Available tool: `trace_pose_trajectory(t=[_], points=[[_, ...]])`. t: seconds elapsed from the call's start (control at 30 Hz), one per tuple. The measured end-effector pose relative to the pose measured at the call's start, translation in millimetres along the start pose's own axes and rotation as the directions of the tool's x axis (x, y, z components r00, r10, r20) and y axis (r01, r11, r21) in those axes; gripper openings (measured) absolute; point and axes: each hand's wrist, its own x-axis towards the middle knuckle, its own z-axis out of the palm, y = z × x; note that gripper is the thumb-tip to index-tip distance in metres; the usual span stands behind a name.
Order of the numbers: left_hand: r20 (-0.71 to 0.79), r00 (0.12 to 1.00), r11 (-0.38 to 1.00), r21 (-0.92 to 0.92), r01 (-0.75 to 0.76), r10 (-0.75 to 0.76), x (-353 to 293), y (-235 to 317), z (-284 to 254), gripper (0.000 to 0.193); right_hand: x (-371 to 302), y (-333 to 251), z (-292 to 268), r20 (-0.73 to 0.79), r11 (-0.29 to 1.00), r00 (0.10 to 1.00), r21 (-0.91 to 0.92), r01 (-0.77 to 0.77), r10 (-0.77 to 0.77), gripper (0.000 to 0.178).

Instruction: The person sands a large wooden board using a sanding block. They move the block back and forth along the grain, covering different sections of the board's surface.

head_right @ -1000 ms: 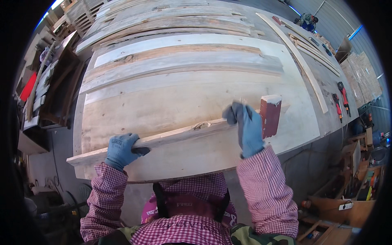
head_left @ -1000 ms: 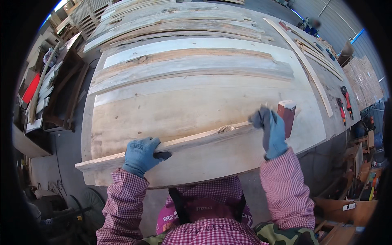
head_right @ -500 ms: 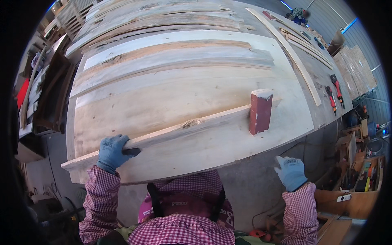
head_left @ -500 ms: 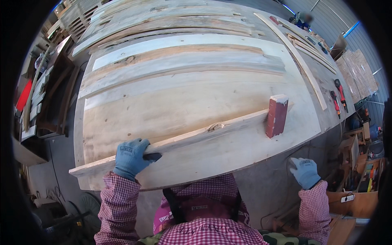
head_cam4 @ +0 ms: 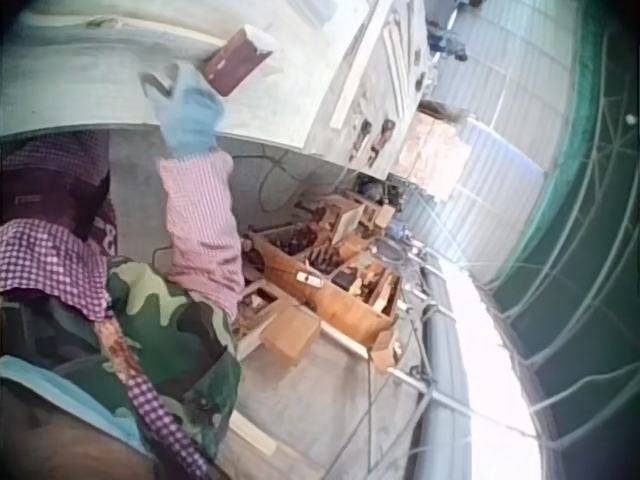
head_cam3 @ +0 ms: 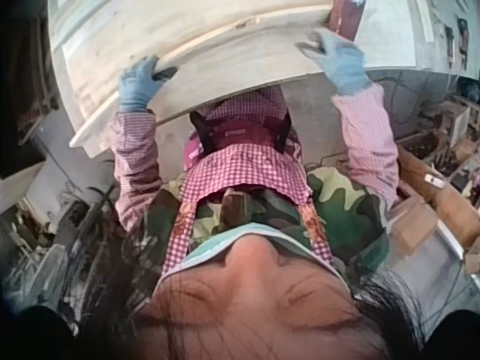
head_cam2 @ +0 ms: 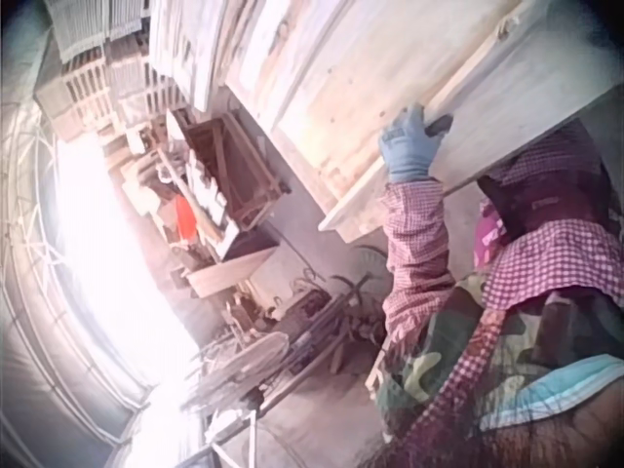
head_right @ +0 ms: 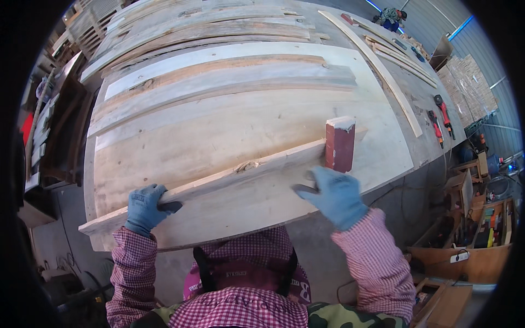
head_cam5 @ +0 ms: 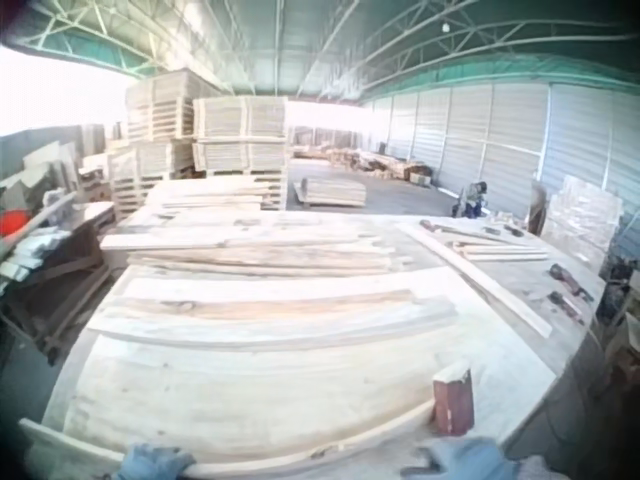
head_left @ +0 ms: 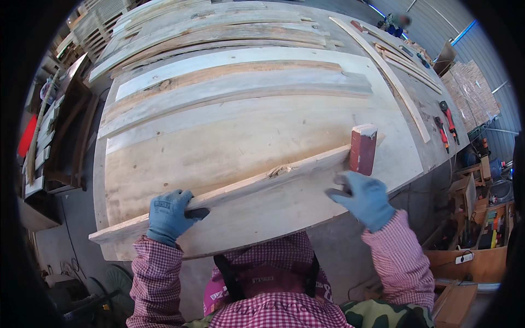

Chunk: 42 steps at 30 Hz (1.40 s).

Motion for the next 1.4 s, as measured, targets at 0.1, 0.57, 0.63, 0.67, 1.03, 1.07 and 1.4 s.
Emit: trace_pose_trajectory(t=[0.1,0.57,0.63,0.67,1.03,1.07,1.4], points=[[0.002,1.0,1.0,-0.008,0.02,-0.02,2,2,0,0.04,39,-29,25,0.038,0.99,0.995,-0.109,0.091,-0.087,0.045],[0.011,1.0,1.0,-0.008,0.027,-0.027,-1,0,6,0.044,41,-103,82,0.103,0.824,0.828,-0.083,0.56,-0.552,0.022],[-0.002,0.999,0.999,-0.015,0.034,-0.034,-4,-1,8,0.042,34,-100,76,-0.027,0.816,0.816,-0.056,0.576,-0.578,0.025],[-0.014,0.999,0.999,-0.03,0.036,-0.037,-3,0,9,0.041,32,-94,72,-0.092,0.811,0.806,-0.043,0.584,-0.585,0.027],[-0.032,0.999,1.0,-0.009,0.018,-0.018,-2,-1,6,0.041,62,-51,58,-0.119,0.95,0.948,-0.141,0.277,-0.294,0.028],[-0.039,0.999,1.0,-0.007,0.012,-0.012,-2,-2,6,0.041,65,-52,56,-0.103,0.935,0.939,-0.18,0.307,-0.328,0.026],[-0.035,0.998,0.999,-0.01,0.049,-0.05,-4,3,6,0.04,55,-52,85,-0.225,0.975,0.955,-0.152,0.161,-0.193,0.026]])
